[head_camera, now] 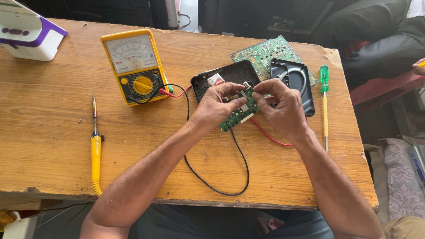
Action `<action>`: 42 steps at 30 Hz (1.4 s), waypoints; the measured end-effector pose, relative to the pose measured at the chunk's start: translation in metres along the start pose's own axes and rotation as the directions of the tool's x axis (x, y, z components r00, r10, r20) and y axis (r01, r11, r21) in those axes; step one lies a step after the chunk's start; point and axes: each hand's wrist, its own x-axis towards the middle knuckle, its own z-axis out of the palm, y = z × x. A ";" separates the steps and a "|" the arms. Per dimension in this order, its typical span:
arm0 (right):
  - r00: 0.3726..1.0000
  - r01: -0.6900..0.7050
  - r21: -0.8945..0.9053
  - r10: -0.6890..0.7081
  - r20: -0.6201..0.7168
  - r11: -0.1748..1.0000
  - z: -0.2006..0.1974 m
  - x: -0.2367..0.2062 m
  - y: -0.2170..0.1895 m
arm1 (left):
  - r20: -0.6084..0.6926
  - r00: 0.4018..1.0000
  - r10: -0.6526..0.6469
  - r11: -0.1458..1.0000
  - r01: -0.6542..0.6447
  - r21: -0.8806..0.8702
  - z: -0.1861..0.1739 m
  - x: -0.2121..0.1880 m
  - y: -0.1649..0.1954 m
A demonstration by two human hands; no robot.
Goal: The person uses a soldering iron and solder wire to attach components to a small green circuit board. They also use a multimeter to test connections and pliers to trim leads. The work is performed on a wooden table with various electronic parts and tools visible.
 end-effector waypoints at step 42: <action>0.987 0.029 -0.099 -0.044 -0.155 0.995 0.023 -0.007 -0.009 | -0.106 0.908 0.404 0.670 -0.215 0.710 0.024 -0.027 0.026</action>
